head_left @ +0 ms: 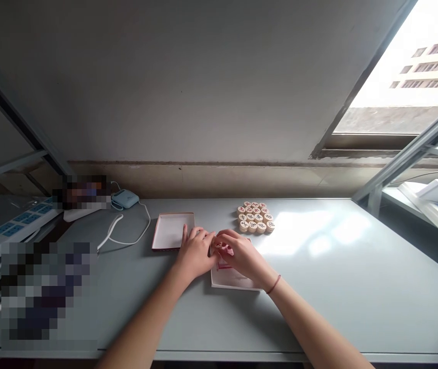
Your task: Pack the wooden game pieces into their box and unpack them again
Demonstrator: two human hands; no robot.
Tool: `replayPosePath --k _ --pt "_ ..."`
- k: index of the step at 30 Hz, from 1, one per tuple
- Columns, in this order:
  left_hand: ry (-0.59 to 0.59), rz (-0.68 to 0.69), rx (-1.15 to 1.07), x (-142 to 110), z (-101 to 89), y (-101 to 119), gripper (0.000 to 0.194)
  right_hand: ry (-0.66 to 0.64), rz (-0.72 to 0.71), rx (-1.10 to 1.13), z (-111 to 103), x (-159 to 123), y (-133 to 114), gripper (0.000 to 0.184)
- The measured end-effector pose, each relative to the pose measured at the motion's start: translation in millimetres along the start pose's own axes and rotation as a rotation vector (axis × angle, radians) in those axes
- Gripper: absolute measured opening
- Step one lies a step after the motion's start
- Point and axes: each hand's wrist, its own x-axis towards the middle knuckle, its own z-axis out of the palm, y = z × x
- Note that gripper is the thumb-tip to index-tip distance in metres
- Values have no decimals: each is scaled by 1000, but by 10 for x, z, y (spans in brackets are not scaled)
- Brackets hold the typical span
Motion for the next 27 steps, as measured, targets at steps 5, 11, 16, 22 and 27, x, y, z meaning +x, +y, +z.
replayPosePath --k 5,11,16,22,27 --pt "2 2 6 -1 12 -11 43 20 -30 6 -1 -22 9 27" --pt "-15 54 -3 108 -28 27 35 217 88 -34 -294 203 308 18" --pt "-120 56 128 176 -108 129 24 133 450 -386 -602 686 648 29" --pt "-162 63 205 180 -76 195 26 -72 561 -456 -672 1013 892 29" --pt "-148 63 220 148 -30 179 28 -173 585 -466 -688 1095 964 23"
